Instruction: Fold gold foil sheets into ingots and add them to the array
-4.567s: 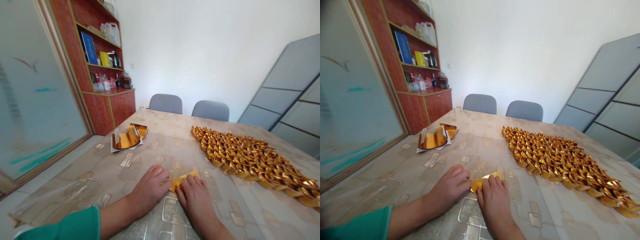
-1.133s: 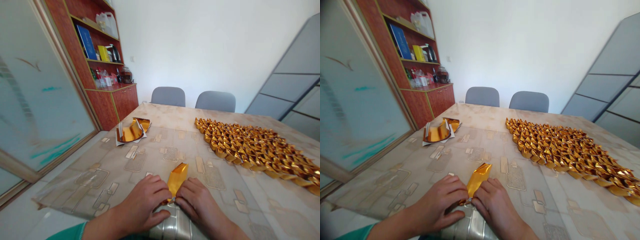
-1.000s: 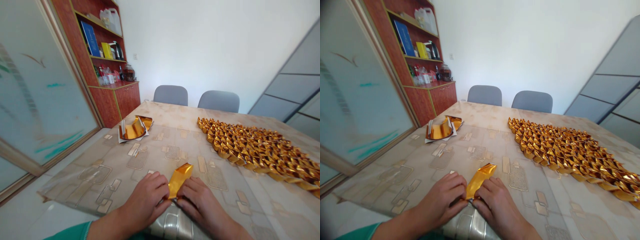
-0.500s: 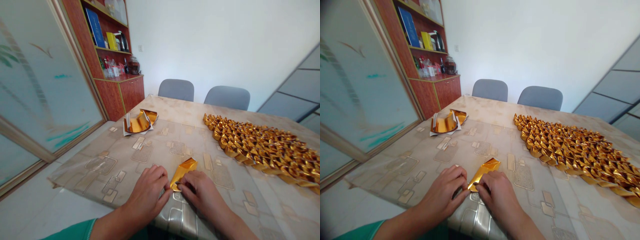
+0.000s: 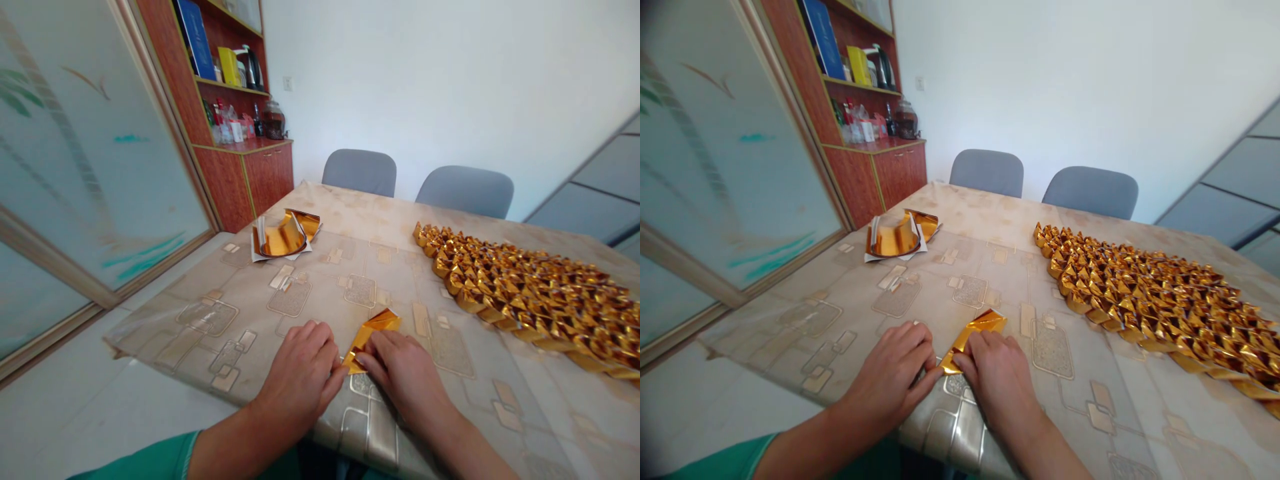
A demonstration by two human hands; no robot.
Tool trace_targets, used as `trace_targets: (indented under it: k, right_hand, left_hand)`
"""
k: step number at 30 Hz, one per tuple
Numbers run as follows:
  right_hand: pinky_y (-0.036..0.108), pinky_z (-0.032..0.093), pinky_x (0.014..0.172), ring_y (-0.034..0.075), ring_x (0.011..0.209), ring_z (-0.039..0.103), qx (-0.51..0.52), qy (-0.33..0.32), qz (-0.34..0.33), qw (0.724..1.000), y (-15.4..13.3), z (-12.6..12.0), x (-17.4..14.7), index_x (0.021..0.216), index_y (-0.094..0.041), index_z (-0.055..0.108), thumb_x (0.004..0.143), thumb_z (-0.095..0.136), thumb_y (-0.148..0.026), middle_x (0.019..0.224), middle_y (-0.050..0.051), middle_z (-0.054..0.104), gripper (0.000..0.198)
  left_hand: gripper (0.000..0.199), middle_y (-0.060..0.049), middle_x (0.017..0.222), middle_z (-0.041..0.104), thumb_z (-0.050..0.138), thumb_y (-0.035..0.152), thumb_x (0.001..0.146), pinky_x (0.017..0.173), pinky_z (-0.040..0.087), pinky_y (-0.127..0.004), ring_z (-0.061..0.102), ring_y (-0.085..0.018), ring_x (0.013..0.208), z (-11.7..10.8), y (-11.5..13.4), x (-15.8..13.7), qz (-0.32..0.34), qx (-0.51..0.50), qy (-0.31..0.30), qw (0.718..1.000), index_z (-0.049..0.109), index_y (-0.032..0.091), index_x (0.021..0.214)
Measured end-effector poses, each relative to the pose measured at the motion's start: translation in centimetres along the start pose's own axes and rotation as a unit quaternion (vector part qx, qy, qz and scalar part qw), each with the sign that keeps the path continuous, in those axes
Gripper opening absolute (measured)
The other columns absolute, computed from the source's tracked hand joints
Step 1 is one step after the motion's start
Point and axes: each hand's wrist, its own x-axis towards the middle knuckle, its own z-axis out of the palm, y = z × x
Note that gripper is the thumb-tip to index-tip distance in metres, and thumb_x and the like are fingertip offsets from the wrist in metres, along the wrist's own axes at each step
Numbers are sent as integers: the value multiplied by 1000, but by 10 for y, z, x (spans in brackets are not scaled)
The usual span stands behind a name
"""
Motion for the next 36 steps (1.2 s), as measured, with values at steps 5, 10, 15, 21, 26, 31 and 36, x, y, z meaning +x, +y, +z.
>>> trace_targets:
  k: [5, 10, 15, 21, 26, 31, 36]
  right_hand:
    - [31, 37, 61, 21, 64, 60, -31, 0, 1, 1000, -3, -1, 2, 74, -21, 56, 90, 63, -36, 72, 2, 65, 23]
    - [30, 35, 57, 19, 59, 57, -43, 40, -10, 998, -2, 0, 0, 72, -21, 53, 96, 52, -43, 70, 2, 62, 32]
    - [31, 35, 58, 20, 60, 56, -65, 71, -7, 995, -1, 5, -2, 73, -22, 50, 95, 50, -46, 71, 3, 60, 33]
    - [33, 37, 61, 23, 65, 58, -82, 61, -1, 995, 3, 6, -7, 78, -21, 49, 90, 60, -36, 73, 3, 61, 22]
    - [36, 38, 64, 25, 70, 60, -98, 66, 0, 993, 9, 6, -12, 79, -21, 50, 91, 58, -36, 76, 5, 62, 20]
    - [37, 39, 65, 26, 73, 60, -79, 49, -2, 996, 11, 5, -14, 80, -21, 52, 88, 62, -30, 78, 4, 63, 15]
    - [37, 44, 71, 25, 83, 60, 16, 46, 33, 998, 13, -3, -17, 89, -21, 57, 83, 66, -21, 91, 6, 65, 11]
  left_hand:
    - [14, -3, 81, 55, 66, 17, 80, 70, 36, -36, 48, -22, 80, 2, 1, 3, -21, 22, -24, 999, 54, 18, 72]
    - [8, -3, 90, 58, 67, 20, 83, 74, 38, -35, 50, -22, 87, -4, 0, 8, -12, -14, -50, 999, 59, 19, 85]
    - [3, 0, 97, 63, 62, 24, 90, 78, 37, -34, 51, -19, 90, -3, -4, 10, 96, -24, -33, 994, 65, 24, 92]
    - [10, 0, 85, 64, 56, 26, 94, 83, 38, -37, 53, -19, 84, 4, -8, 2, 186, 26, -13, 982, 64, 21, 94]
    - [24, -4, 100, 66, 47, 21, 97, 104, 30, -46, 56, -21, 92, -2, -11, -13, 208, 32, -37, 977, 57, 18, 118]
    - [34, -5, 116, 64, 45, 18, 97, 115, 13, -49, 55, -21, 105, -8, -12, -20, 216, 34, -59, 974, 50, 19, 131]
    - [33, -2, 107, 66, 54, 31, 94, 116, 13, -52, 57, -21, 102, -11, -8, -9, 183, 34, -93, 978, 53, 23, 126]
